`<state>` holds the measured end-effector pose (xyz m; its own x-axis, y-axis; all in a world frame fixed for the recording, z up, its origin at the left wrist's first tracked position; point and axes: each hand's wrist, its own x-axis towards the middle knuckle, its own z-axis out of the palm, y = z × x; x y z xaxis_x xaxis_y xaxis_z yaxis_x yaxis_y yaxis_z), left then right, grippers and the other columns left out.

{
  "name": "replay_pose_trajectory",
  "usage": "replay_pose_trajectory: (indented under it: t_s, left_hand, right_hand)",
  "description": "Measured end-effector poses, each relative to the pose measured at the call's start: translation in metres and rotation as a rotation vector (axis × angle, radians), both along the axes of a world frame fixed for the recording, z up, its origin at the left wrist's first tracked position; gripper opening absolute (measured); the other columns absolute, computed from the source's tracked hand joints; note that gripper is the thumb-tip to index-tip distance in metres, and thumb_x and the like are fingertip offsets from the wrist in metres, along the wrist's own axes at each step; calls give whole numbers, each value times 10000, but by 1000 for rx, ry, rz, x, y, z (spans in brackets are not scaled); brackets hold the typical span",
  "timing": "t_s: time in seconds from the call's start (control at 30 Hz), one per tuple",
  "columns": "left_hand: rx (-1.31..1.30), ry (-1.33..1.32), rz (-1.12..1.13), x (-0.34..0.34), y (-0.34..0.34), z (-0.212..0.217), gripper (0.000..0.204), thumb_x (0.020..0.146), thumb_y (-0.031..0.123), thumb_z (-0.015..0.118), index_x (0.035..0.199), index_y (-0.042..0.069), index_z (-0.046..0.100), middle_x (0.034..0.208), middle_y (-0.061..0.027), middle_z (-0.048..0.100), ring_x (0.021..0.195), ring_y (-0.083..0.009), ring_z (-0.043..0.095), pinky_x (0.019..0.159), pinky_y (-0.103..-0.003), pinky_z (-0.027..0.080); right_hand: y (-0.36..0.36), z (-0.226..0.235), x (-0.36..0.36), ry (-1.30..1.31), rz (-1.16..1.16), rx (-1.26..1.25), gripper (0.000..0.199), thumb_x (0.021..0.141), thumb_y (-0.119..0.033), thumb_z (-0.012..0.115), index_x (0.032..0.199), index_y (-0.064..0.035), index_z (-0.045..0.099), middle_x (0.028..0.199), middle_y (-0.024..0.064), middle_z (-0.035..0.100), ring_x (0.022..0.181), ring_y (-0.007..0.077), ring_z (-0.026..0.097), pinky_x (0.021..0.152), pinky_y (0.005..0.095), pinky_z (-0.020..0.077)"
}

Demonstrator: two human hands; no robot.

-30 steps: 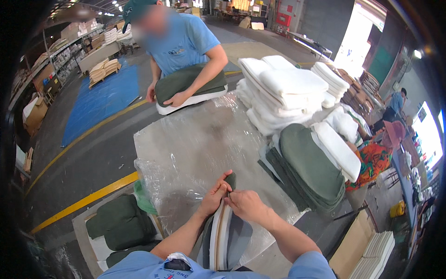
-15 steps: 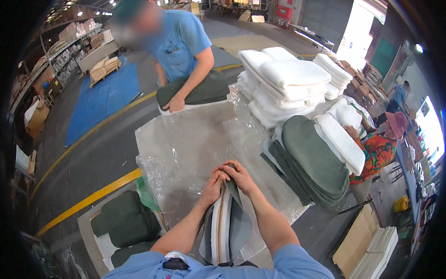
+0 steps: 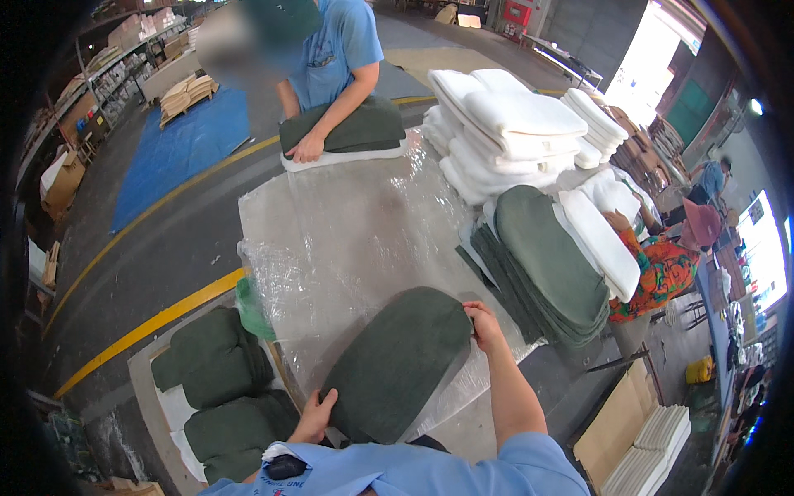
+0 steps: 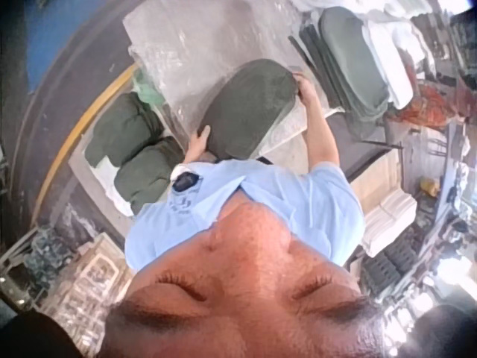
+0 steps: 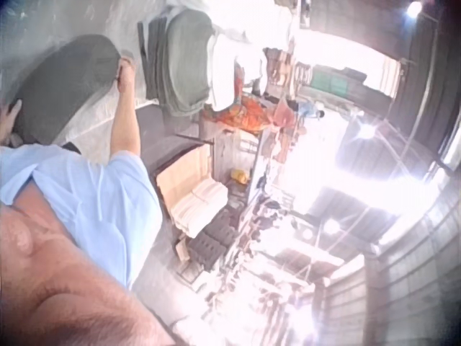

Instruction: The person inserts white foam inserts into green fabric covers and places the finished cushions on a nearby pallet. The person repeats this process for multiple cushions.

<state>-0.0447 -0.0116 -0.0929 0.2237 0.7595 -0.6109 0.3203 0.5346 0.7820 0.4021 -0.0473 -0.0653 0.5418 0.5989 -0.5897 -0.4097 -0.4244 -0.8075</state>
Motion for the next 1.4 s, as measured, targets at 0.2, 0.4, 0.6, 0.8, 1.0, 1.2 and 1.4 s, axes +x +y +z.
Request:
replay_pose_trajectory:
  t_s: [0.2, 0.4, 0.6, 0.8, 1.0, 1.2, 1.4]
  left_hand:
    - [101, -433, 236, -25, 21, 49, 556, 1017, 157, 723, 1488, -38, 501, 1401, -130, 627, 1221, -224, 626, 1061, -368, 507]
    - [562, -274, 130, -63, 77, 94, 317, 1101, 227, 597, 1332, 17, 654, 1240, -34, 658, 1070, -119, 580, 929, -288, 479]
    - [518, -226, 460, -54, 56, 42, 619, 1152, 411, 432, 872, -34, 759, 911, -115, 742, 931, -205, 647, 948, -353, 463]
    - [272, -685, 418, -69, 29, 22, 537, 1142, 329, 426, 887, -21, 743, 1149, -167, 738, 1153, -267, 639, 1056, -406, 456]
    - [274, -610, 247, -105, -1, 39, 324, 1056, 224, 541, 972, -16, 742, 1299, -143, 702, 1379, -290, 514, 1212, -433, 314]
    - [292, -168, -334, -130, -7, 37, 199, 1003, 189, 666, 1101, 37, 749, 1316, -111, 706, 1289, -277, 601, 1138, -410, 417]
    - [720, 298, -807, -21, 58, 26, 528, 925, 412, 750, 1287, 31, 704, 1242, -199, 699, 1225, -378, 633, 1044, -462, 496]
  right_hand:
    - [-7, 12, -24, -147, 42, 121, 294, 1044, -302, 604, 1292, -171, 692, 1039, -19, 678, 940, 113, 605, 827, 293, 458]
    - [-4, 26, -48, -155, 33, 406, 581, 1103, -554, 480, 1265, -43, 703, 1065, 35, 719, 976, 127, 630, 889, 295, 459]
    - [13, 19, -94, -355, 16, 452, 648, 1111, -543, 481, 994, 33, 752, 794, 91, 724, 761, 167, 670, 752, 311, 512]
    - [-34, 5, -90, -49, -36, 501, 413, 1048, -342, 572, 1096, 38, 728, 951, 161, 750, 931, 240, 700, 901, 365, 540]
    - [-89, 36, -95, 113, 164, 401, 374, 950, -150, 581, 1261, 13, 710, 1212, 112, 731, 1153, 205, 639, 1032, 332, 487]
    - [-108, 33, -90, -116, 584, -34, 342, 981, -205, 657, 1274, -45, 727, 1206, 82, 732, 1167, 183, 639, 1033, 314, 489]
    - [5, 21, -130, -812, 1213, -129, 562, 954, -460, 723, 1360, -74, 681, 1354, 222, 663, 1246, 365, 638, 1067, 449, 505]
